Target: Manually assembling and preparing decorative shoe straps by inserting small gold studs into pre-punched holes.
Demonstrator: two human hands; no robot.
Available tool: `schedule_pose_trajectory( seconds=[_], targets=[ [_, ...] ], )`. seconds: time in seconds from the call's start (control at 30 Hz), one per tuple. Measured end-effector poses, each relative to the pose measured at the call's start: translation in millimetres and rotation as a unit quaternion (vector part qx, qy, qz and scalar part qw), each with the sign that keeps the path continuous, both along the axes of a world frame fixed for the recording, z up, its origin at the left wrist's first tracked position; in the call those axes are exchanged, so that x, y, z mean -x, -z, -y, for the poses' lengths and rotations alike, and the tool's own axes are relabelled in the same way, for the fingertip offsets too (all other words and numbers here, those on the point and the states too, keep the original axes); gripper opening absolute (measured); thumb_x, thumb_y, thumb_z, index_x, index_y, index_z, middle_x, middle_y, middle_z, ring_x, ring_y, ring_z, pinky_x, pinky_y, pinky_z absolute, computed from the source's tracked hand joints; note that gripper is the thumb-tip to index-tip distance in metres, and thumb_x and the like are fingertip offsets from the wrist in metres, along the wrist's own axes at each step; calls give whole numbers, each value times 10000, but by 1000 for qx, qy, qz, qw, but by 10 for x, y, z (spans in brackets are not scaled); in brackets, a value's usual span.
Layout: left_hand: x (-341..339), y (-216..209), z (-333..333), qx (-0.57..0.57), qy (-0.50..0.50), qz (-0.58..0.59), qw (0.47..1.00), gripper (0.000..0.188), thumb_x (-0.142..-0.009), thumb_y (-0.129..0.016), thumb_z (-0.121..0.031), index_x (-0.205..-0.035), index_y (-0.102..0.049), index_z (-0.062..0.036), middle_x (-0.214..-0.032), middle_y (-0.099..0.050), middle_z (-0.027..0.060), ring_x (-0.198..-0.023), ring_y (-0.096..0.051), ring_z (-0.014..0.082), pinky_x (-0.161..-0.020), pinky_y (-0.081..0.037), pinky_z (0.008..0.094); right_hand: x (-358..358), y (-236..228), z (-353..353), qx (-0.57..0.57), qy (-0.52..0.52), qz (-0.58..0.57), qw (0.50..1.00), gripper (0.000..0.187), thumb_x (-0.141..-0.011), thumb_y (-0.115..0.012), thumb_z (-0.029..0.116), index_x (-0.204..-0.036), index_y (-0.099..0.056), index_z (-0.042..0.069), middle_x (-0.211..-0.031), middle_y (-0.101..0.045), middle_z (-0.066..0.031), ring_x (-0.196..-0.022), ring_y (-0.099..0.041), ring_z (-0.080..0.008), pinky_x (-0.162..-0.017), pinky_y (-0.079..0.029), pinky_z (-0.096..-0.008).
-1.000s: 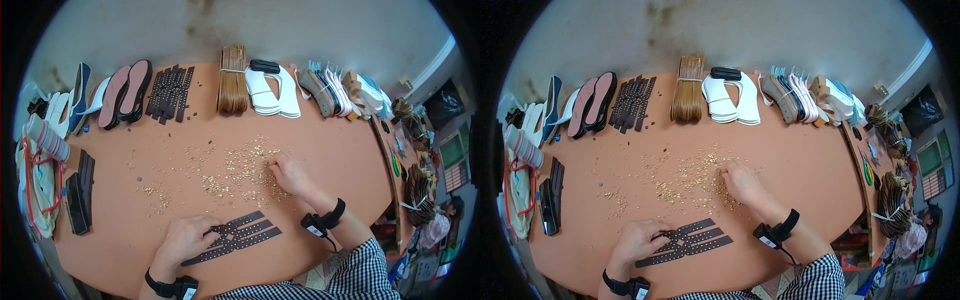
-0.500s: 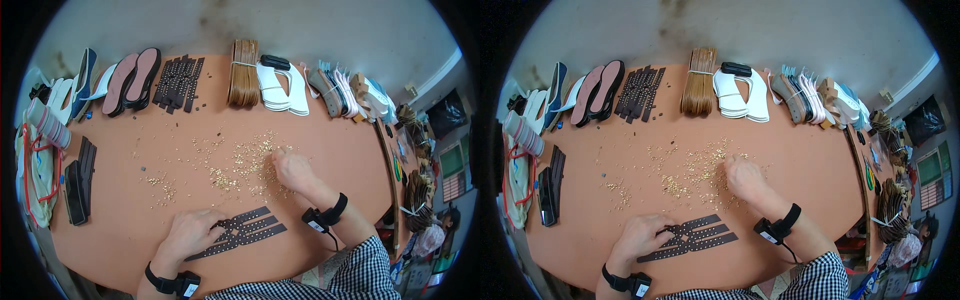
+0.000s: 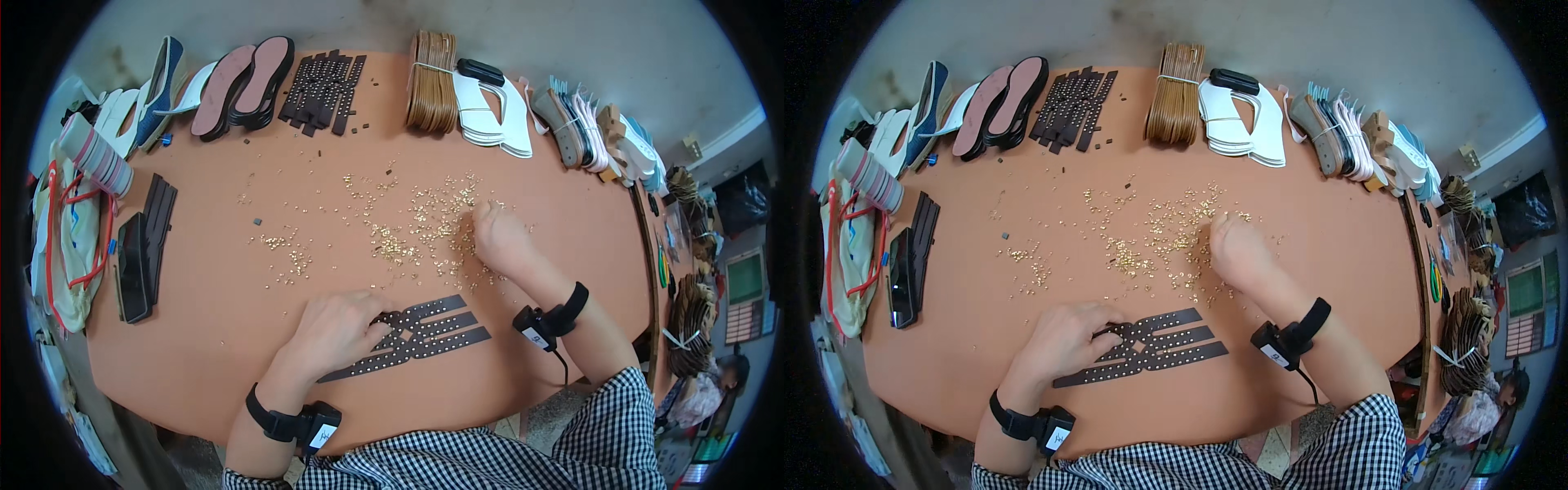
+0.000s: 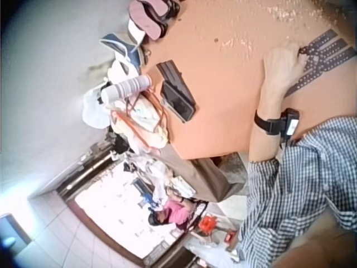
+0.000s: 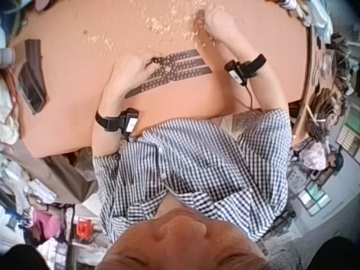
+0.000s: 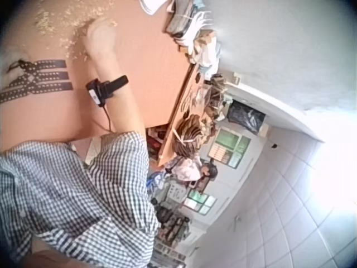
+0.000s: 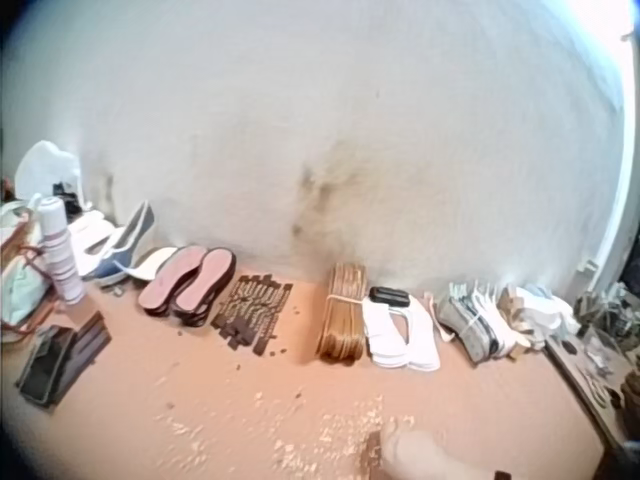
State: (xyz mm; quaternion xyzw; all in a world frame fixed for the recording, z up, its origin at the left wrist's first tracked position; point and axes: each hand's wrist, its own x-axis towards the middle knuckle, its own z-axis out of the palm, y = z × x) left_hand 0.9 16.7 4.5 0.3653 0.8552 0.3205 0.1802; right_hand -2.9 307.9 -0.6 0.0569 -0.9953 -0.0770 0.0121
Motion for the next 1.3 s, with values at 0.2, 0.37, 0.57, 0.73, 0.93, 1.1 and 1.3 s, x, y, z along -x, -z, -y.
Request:
schedule_pose_trajectory(
  seconds=[0.2,0.37,0.57,0.73,0.93,1.1,1.3],
  targets=[
    [-25,59,36,-19,-11,-3,1000,242,-778,-652,-196,-1009,-693,-137,-884,-689,82,-782,-656,279,-678,-518,381,-352,-250,290,213,1,18,977,107,-860,-503,62,-941,-503,-7,-795,-577,-225,-732,-610,-393,-641,-499,-473],
    [-6,16,7,-2,-3,-1,1000,238,-776,-650,-187,-1002,-695,-130,-880,-691,80,-776,-654,281,-673,-516,385,-872,-196,730,302,-43,42,951,75,-878,-512,51,-949,-505,26,-828,-568,-177,-714,-609,-364,-612,-496,-447],
    [-15,89,31,-33,-6,-7,999,231,-771,-649,-179,-990,-693,-120,-861,-690,81,-759,-653,277,-654,-516,380,-887,-104,861,267,-54,57,960,109,-849,-537,42,-951,-499,32,-871,-560,-156,-701,-615,-345,-587,-507,-424],
    [-4,93,14,-23,-3,-9,1000,242,-768,-654,-177,-997,-688,-110,-868,-690,81,-763,-654,279,-660,-516,382,-894,-89,880,240,-49,69,967,142,-820,-524,20,-960,-498,28,-888,-547,-156,-702,-619,-343,-582,-510,-430],
    [-13,107,18,-43,-3,-28,999,246,-762,-662,-175,-993,-683,-94,-867,-687,90,-776,-654,284,-675,-516,385,-872,-80,885,234,-56,64,968,168,-805,-516,5,-971,-493,15,-877,-533,-163,-693,-619,-349,-586,-516,-435],
    [-10,93,20,-39,-3,-14,999,249,-758,-667,-174,-991,-681,-87,-874,-686,88,-787,-656,280,-682,-519,384,-872,-88,865,245,-71,66,965,175,-807,-523,8,-979,-492,5,-874,-529,-170,-707,-621,-353,-594,-520,-443],
    [-6,91,17,-30,-2,-14,999,247,-756,-663,-170,-988,-682,-87,-877,-686,86,-788,-657,280,-684,-520,382,-830,-98,827,267,-79,84,957,169,-814,-514,-10,-982,-497,-7,-903,-538,-181,-732,-614,-373,-626,-521,-447]
  ],
)
